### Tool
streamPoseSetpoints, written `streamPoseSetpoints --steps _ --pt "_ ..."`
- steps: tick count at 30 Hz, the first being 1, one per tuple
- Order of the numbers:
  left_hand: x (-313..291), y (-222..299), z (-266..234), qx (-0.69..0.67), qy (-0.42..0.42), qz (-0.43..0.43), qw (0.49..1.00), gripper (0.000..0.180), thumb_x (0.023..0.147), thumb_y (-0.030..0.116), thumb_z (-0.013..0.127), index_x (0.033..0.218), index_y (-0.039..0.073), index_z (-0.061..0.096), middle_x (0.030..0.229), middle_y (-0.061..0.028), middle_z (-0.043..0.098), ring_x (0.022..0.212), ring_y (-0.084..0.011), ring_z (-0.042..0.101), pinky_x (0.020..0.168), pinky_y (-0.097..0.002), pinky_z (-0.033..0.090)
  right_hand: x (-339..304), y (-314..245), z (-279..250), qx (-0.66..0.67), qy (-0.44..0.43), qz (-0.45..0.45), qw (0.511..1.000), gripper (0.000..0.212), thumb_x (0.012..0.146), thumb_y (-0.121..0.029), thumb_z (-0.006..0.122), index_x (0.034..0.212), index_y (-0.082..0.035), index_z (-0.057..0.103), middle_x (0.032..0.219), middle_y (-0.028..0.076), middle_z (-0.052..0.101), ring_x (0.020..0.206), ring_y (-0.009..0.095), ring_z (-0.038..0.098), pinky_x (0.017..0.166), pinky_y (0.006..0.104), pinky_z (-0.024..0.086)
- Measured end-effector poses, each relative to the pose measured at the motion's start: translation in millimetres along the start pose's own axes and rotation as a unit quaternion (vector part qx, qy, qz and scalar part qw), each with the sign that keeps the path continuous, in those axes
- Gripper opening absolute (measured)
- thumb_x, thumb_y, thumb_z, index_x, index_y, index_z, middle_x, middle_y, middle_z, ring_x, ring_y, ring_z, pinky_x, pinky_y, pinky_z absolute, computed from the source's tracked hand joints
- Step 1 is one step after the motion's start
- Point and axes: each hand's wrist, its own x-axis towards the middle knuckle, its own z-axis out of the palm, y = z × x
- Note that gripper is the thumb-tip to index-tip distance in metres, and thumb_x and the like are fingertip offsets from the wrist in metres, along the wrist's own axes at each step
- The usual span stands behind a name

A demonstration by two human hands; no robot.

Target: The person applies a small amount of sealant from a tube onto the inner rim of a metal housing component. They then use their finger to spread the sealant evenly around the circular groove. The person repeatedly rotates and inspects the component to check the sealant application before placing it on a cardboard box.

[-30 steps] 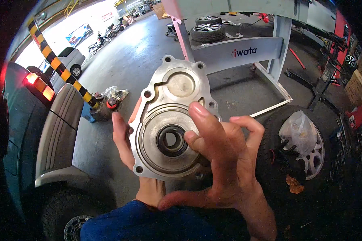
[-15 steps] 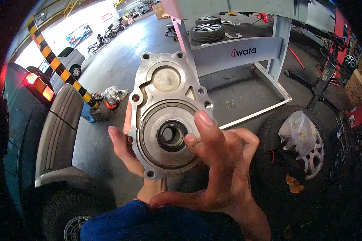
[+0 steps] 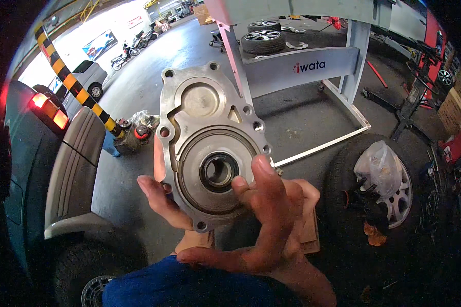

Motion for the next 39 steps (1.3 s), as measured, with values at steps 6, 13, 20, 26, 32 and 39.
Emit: streamPoseSetpoints --steps 6,13,20,26,32,39 --pt "-1.6 -0.7 -1.2 -0.022 0.013 0.002 1.000 0.112 0.083 0.084 0.039 0.149 -0.006 0.021 0.142 -0.0198 0.043 0.128 -0.0273 0.050 0.106 -0.0402 0.042 3.4 -16.0 -2.8 -0.032 -0.015 0.023 0.999 0.149 0.047 -0.075 0.085 0.147 0.011 0.016 0.094 0.006 0.061 0.091 0.017 0.055 0.092 0.0373 0.039" --pt "-2.1 5.6 1.9 0.042 -0.008 0.019 0.999 0.116 0.080 0.086 0.041 0.149 -0.006 0.021 0.139 -0.0186 0.044 0.125 -0.0261 0.052 0.105 -0.0403 0.044 4.2 -20.4 -0.8 0.004 -0.013 0.021 1.000 0.149 0.047 -0.072 0.088 0.147 0.012 0.015 0.091 0.005 0.061 0.087 0.017 0.057 0.089 0.0375 0.041" --pt "-6.3 2.1 3.5 0.057 0.001 0.016 0.998 0.110 0.081 0.081 0.048 0.147 -0.003 0.026 0.136 -0.0160 0.046 0.123 -0.0237 0.052 0.104 -0.0372 0.044 -2.4 -19.3 6.3 0.043 0.023 0.013 0.999 0.150 0.045 -0.071 0.089 0.147 0.011 0.016 0.101 0.011 0.065 0.088 0.018 0.058 0.091 0.0393 0.043" --pt "0.5 -5.4 0.9 -0.021 0.003 0.036 0.999 0.099 0.089 0.076 0.037 0.148 -0.003 0.027 0.138 -0.0156 0.045 0.123 -0.0228 0.051 0.106 -0.0377 0.041 -6.9 10.3 9.8 0.239 0.041 0.000 0.970 0.133 0.060 -0.070 0.082 0.148 0.008 0.019 0.118 0.020 0.063 0.111 0.026 0.057 0.104 0.0421 0.037" --pt "11.5 -6.1 -4.8 -0.278 0.002 -0.046 0.960 0.074 0.103 0.058 0.019 0.139 -0.002 0.042 0.125 -0.0116 0.056 0.114 -0.0181 0.056 0.100 -0.0328 0.043 -7.3 34.5 -21.0 0.239 0.346 0.178 0.890 0.070 0.090 -0.028 0.067 0.143 0.006 0.035 0.127 0.020 0.057 0.116 0.026 0.057 0.103 0.0412 0.045" --pt "17.2 -3.3 -0.7 -0.245 0.006 -0.096 0.965 0.071 0.104 0.057 0.020 0.123 -0.001 0.057 0.109 -0.0090 0.065 0.098 -0.0157 0.062 0.091 -0.0293 0.047 -41.3 61.0 -34.3 0.173 0.314 0.297 0.885 0.030 0.086 0.005 0.067 0.116 0.005 0.063 0.099 0.012 0.068 0.091 0.015 0.065 0.080 0.0264 0.057"
